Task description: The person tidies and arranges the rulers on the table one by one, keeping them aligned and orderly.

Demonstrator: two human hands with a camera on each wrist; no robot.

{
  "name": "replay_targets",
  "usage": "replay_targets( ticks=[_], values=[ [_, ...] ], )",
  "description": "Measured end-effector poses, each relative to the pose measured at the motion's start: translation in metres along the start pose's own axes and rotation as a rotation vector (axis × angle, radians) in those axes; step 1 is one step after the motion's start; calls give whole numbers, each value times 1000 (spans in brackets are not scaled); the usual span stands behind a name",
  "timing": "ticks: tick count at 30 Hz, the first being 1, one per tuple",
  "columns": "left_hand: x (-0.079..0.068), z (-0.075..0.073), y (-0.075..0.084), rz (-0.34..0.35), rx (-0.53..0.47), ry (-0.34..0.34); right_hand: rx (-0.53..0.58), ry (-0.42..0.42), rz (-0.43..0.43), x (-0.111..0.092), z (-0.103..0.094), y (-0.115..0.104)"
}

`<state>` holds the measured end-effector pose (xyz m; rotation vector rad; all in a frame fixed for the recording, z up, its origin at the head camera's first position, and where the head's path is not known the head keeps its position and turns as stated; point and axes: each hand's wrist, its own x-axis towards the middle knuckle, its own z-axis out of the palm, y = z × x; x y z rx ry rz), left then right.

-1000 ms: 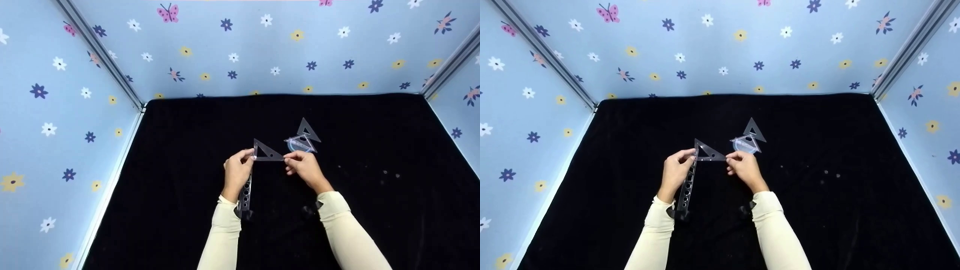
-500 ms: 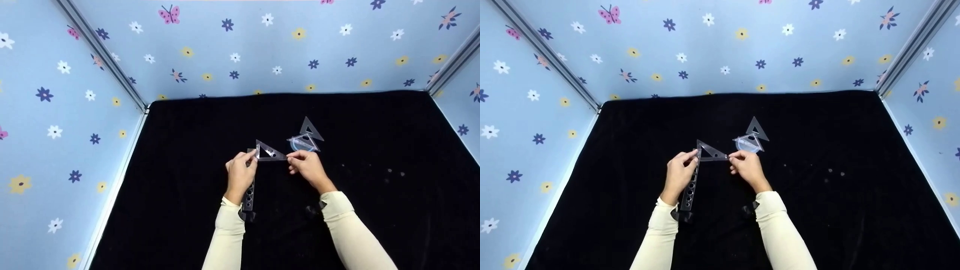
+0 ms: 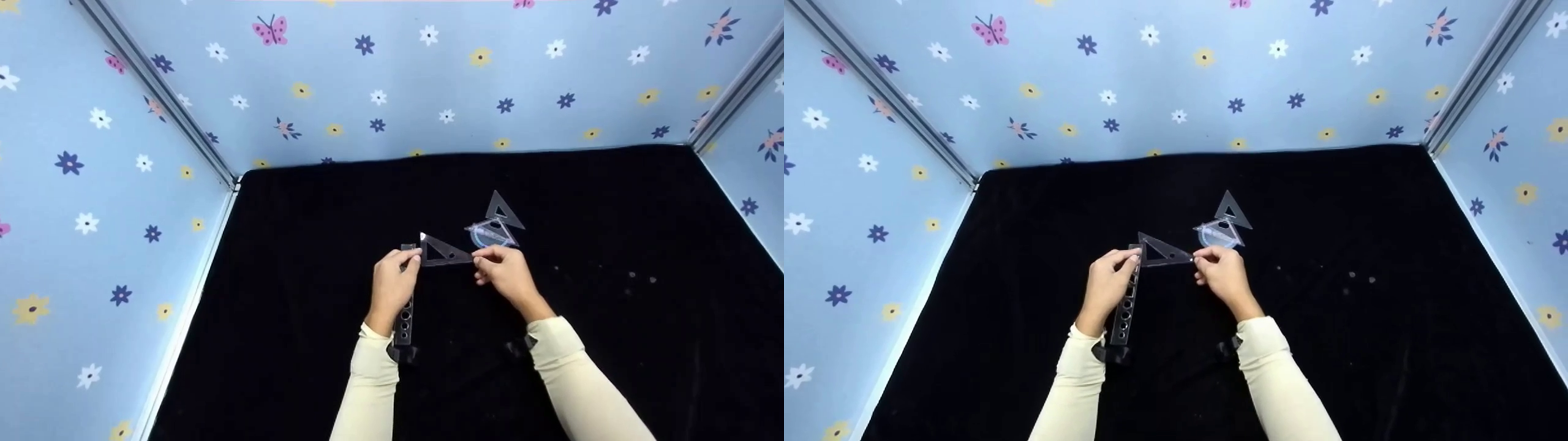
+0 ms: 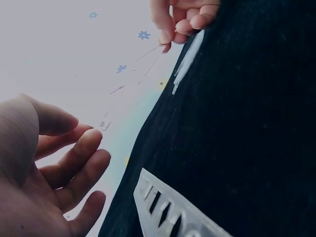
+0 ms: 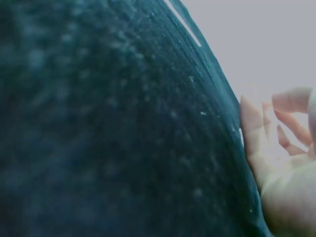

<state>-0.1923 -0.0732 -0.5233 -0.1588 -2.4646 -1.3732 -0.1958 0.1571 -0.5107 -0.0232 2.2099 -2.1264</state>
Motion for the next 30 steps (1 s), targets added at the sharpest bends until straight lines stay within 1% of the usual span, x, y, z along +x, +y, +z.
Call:
replay_targets(
  ticks=[4, 8, 13, 18, 21, 25, 30],
  values=[
    [-1, -1, 7, -34, -17, -56, -33, 48, -38, -9, -4, -2],
    [-3, -2, 12, -71, -17, -103, -50, 83, -57, -17, -6, -4],
    [-4, -6, 17, -105, -56, -114, -90, 94, -91, -28, -5, -9],
    [-8, -12, 17, -123, -100, -146, -147, 104, -175, -38, -2, -14],
    [-11, -18, 17, -125, -115, -177, -185, 102, -235, -43, 0, -16],
    [-17, -23, 15, -101, -133, -211, -232, 95, -302, -50, 3, -17],
    [-28, -26, 12, -100, -142, -232, -269, 77, -335, -57, 5, -16]
  ],
)
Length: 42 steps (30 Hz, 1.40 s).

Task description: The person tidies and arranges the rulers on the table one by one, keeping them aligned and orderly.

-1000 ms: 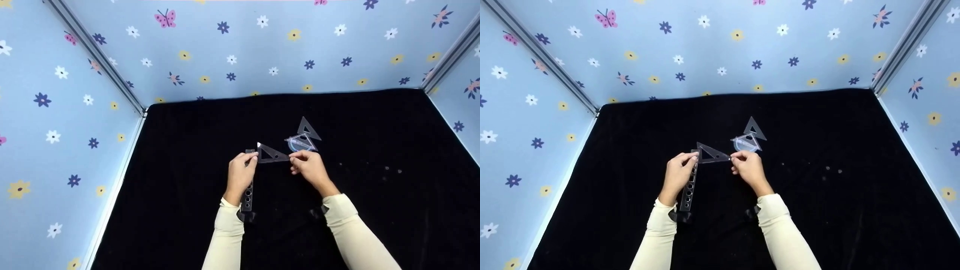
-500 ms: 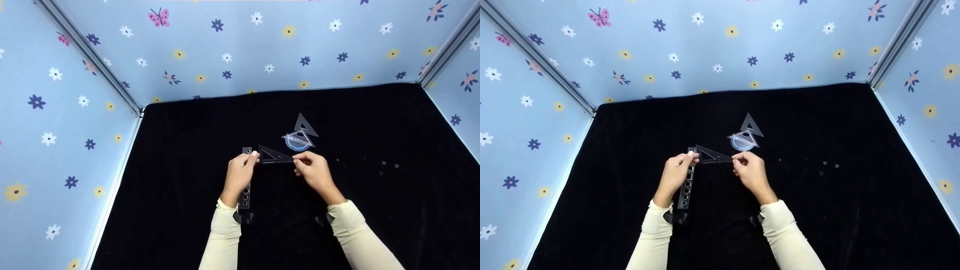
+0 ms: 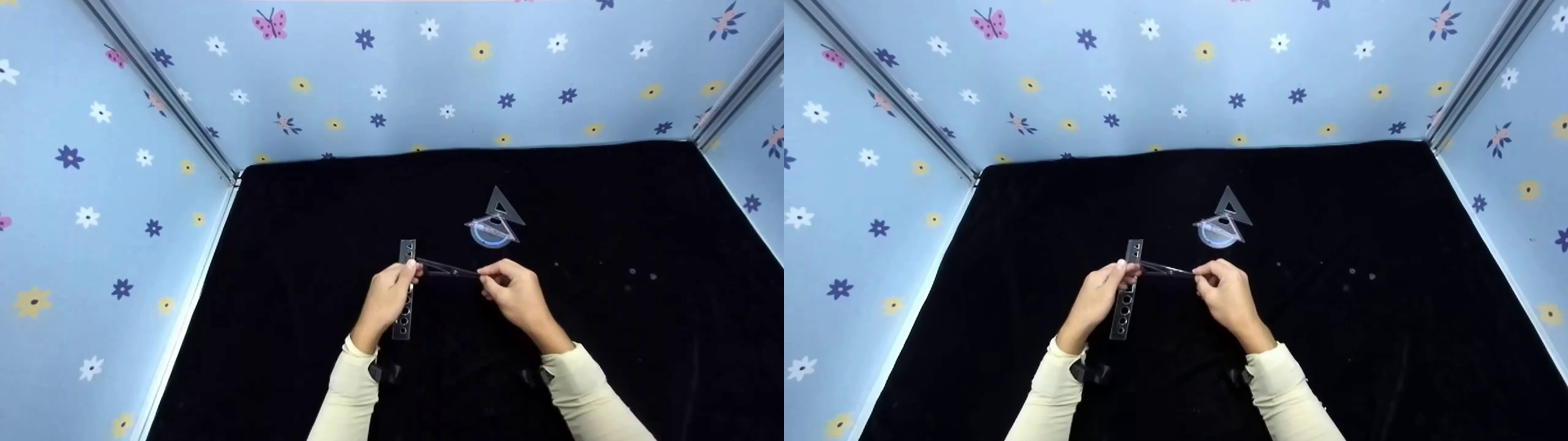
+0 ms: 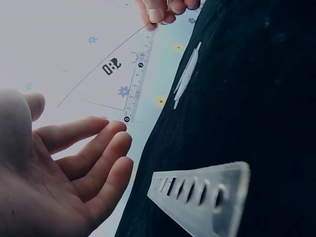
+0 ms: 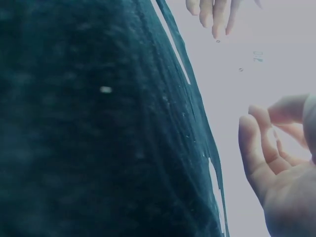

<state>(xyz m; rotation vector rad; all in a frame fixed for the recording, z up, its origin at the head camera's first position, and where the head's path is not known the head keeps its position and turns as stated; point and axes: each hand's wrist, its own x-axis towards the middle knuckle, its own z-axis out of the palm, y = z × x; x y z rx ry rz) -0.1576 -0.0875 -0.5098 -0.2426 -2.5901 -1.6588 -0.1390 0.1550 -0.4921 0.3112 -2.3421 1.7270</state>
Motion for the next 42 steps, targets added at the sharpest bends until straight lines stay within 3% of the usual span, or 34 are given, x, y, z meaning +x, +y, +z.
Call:
replay_targets(
  ticks=[6, 10, 15, 21, 29, 30, 36, 42],
  values=[
    [-2, 3, -3, 13, 21, 14, 16, -19, -20, -6, -1, 1],
    [-5, 3, -5, 39, 21, 9, 55, -33, 11, -7, -2, 5],
    [-12, 2, -11, 56, -7, -10, 123, -77, 77, -11, -5, 12],
    [-17, 2, -19, 73, -49, -47, 137, -122, 91, -16, -9, 15],
    [-18, 3, -17, 93, -128, -21, 112, -175, 107, -17, -12, 11],
    [-16, 4, -24, 101, -127, -16, 113, -180, 106, -17, -12, 12],
    [-19, 5, -27, 69, -81, 24, 106, -239, 120, -17, -14, 12],
    [-20, 8, -28, 42, -67, 11, 88, -279, 144, -18, -19, 12]
  ],
)
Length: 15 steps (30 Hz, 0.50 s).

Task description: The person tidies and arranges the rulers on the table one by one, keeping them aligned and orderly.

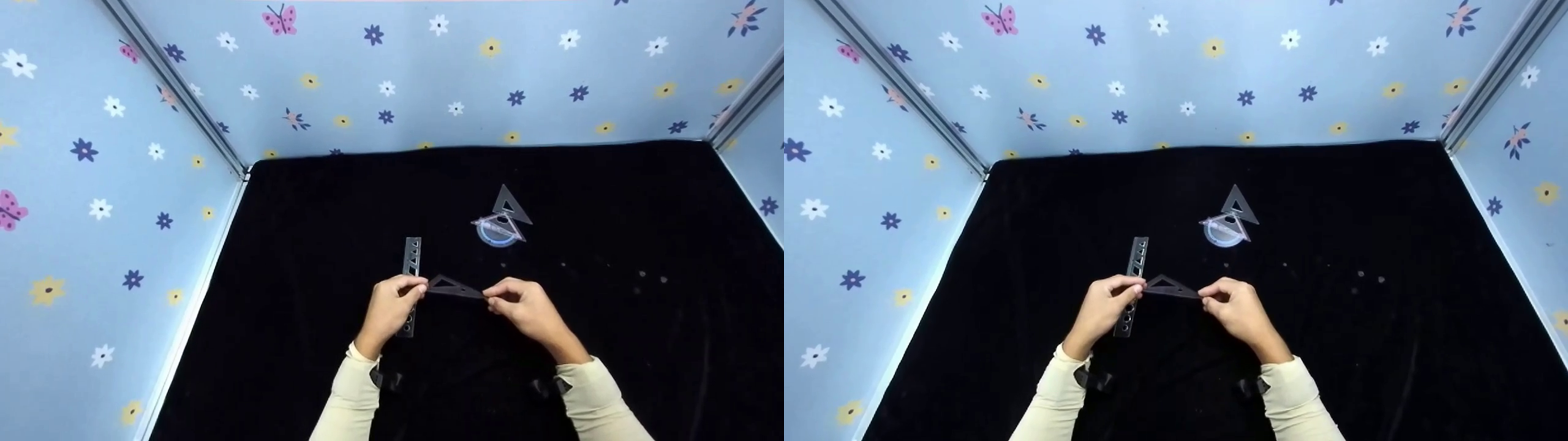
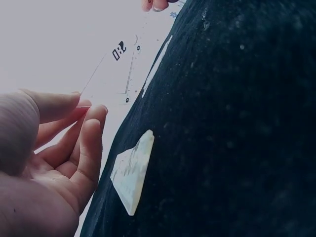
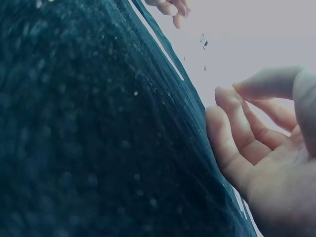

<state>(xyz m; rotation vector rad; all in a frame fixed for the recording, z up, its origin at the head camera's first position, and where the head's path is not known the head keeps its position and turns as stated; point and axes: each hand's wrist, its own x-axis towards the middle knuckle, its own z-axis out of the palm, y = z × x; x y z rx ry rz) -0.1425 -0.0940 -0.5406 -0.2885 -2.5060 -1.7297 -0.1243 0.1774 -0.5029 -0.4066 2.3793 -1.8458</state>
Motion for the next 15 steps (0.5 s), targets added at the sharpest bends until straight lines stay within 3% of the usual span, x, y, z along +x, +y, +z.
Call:
replay_targets(
  ticks=[9, 15],
  values=[
    [-1, -1, -3, 9, 42, -52, -87, -93, 2, -2, -1, 0],
    [-3, -4, 0, 29, 107, -108, -141, -123, 35, 1, -4, 25]
  ],
)
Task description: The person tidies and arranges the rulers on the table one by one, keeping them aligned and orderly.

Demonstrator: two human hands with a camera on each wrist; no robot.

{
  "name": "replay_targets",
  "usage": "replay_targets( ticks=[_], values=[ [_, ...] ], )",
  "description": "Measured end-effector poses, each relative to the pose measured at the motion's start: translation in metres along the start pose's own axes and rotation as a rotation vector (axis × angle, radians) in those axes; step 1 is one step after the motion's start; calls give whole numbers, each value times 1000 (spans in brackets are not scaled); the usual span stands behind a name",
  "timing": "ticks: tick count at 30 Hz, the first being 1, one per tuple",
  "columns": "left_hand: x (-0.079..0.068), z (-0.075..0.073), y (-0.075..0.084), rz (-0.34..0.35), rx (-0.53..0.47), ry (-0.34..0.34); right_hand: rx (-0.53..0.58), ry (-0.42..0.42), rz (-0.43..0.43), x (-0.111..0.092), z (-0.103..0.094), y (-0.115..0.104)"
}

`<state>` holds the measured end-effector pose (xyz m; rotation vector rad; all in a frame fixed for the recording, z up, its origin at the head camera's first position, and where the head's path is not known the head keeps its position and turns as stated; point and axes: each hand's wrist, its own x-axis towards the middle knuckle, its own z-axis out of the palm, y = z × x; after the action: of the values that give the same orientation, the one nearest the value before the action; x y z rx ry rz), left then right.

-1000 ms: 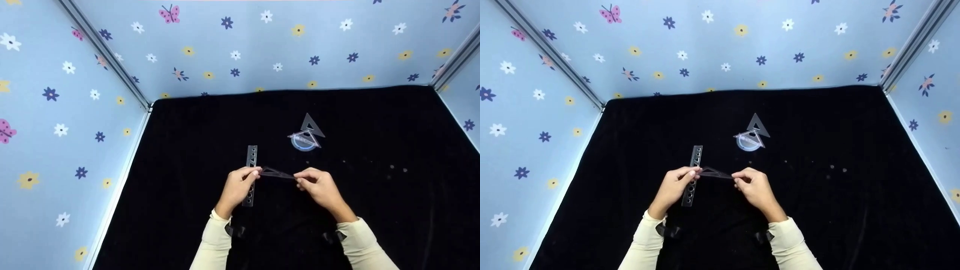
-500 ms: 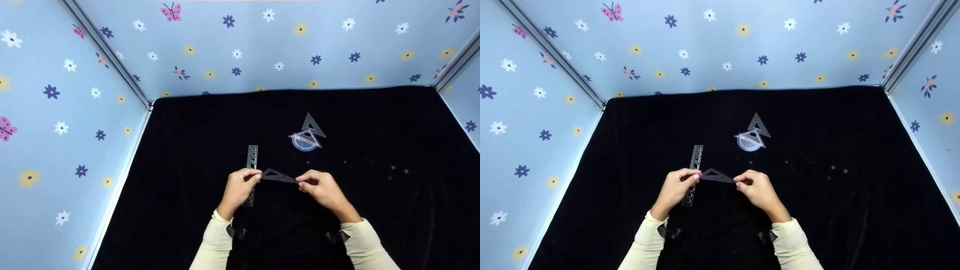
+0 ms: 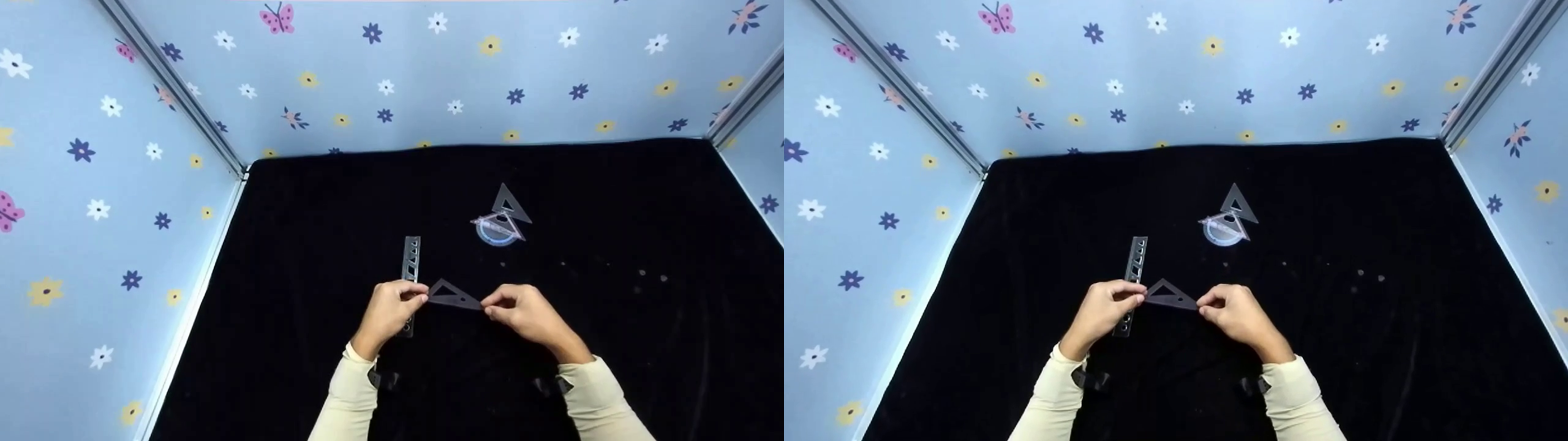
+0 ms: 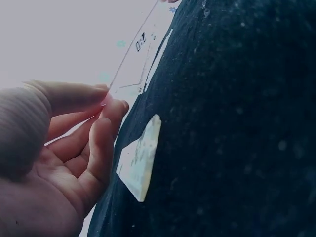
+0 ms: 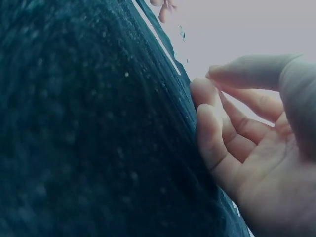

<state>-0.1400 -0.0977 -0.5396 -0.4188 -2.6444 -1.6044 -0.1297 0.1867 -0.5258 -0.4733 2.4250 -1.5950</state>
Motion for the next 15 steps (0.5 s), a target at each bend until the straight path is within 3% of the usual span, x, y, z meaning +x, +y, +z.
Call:
replay_targets(
  ticks=[8, 15],
  values=[
    [-4, -1, 3, 43, 90, -115, -84, -19, -3, 1, -2, 12],
    [-6, -1, 8, 46, 219, -162, -124, -66, -29, -1, -1, 11]
  ],
)
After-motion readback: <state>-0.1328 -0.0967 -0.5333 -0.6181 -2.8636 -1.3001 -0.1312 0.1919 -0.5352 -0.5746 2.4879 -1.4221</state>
